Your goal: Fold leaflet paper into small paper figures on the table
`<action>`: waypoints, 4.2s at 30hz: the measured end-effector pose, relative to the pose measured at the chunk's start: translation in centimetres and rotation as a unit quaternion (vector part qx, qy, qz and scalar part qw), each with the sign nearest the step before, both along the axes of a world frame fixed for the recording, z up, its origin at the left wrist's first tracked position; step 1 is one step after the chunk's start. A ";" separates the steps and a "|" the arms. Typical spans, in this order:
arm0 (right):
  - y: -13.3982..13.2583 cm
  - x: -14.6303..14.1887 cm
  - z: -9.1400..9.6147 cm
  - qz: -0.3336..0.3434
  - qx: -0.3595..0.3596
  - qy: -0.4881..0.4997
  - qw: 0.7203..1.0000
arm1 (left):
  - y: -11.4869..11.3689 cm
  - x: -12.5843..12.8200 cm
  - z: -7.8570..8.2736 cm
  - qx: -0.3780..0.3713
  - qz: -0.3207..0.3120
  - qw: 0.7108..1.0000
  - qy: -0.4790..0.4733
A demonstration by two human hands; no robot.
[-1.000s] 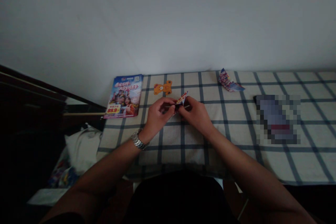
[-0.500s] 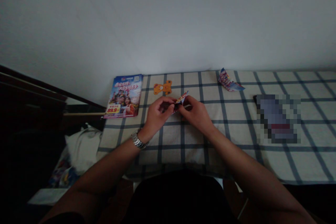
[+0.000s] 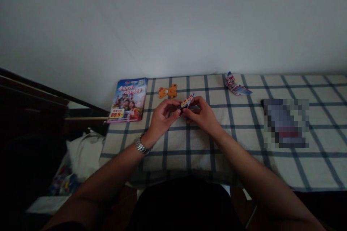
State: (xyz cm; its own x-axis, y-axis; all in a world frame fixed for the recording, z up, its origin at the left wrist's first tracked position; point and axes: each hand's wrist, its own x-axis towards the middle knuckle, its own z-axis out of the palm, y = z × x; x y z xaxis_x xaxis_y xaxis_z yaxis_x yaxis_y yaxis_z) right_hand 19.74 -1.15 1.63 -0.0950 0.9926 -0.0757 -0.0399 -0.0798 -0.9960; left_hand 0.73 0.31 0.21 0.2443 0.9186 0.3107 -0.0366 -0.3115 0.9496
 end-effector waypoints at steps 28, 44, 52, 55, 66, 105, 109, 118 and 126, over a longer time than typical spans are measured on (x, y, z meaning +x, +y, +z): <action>0.0 0.1 0.1 0.047 -0.037 0.033 0.998 | 0.0 0.0 -0.4 -0.051 -0.033 0.998 0.011; 0.3 1.2 -0.4 -0.013 0.043 -0.028 0.999 | 0.5 -1.7 1.2 0.263 0.026 0.929 0.258; 0.3 1.4 -0.4 0.027 0.079 -0.047 0.995 | 0.3 -2.0 1.4 0.236 0.005 0.933 0.272; 0.3 1.8 -0.5 0.043 0.097 -0.076 0.991 | 0.7 -2.5 1.5 0.194 0.039 0.954 0.225; 0.3 2.4 -0.6 0.088 0.148 -0.101 0.980 | 2.2 -3.5 1.3 0.026 -0.063 0.979 0.192; -0.1 0.1 -0.4 -0.009 0.112 -0.334 0.936 | 0.3 -0.7 0.3 0.042 0.041 0.967 0.246; -0.1 0.2 -0.5 0.000 0.120 -0.330 0.936 | 0.4 -0.7 0.1 0.037 0.039 0.968 0.244; -0.1 0.2 -0.6 0.025 0.124 -0.331 0.935 | 0.5 -0.8 0.3 0.033 0.035 0.965 0.258; -0.1 0.2 -0.4 0.029 0.122 -0.343 0.931 | 0.5 -0.8 0.5 0.026 0.041 0.964 0.263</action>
State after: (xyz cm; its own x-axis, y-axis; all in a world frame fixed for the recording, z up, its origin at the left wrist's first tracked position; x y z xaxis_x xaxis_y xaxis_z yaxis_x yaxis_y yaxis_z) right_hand 19.95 -1.27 1.24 -0.1608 0.9830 0.0888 0.6097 0.1697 -0.7742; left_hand -0.08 0.79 0.72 0.3072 0.9281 0.2103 0.4720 -0.3405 0.8132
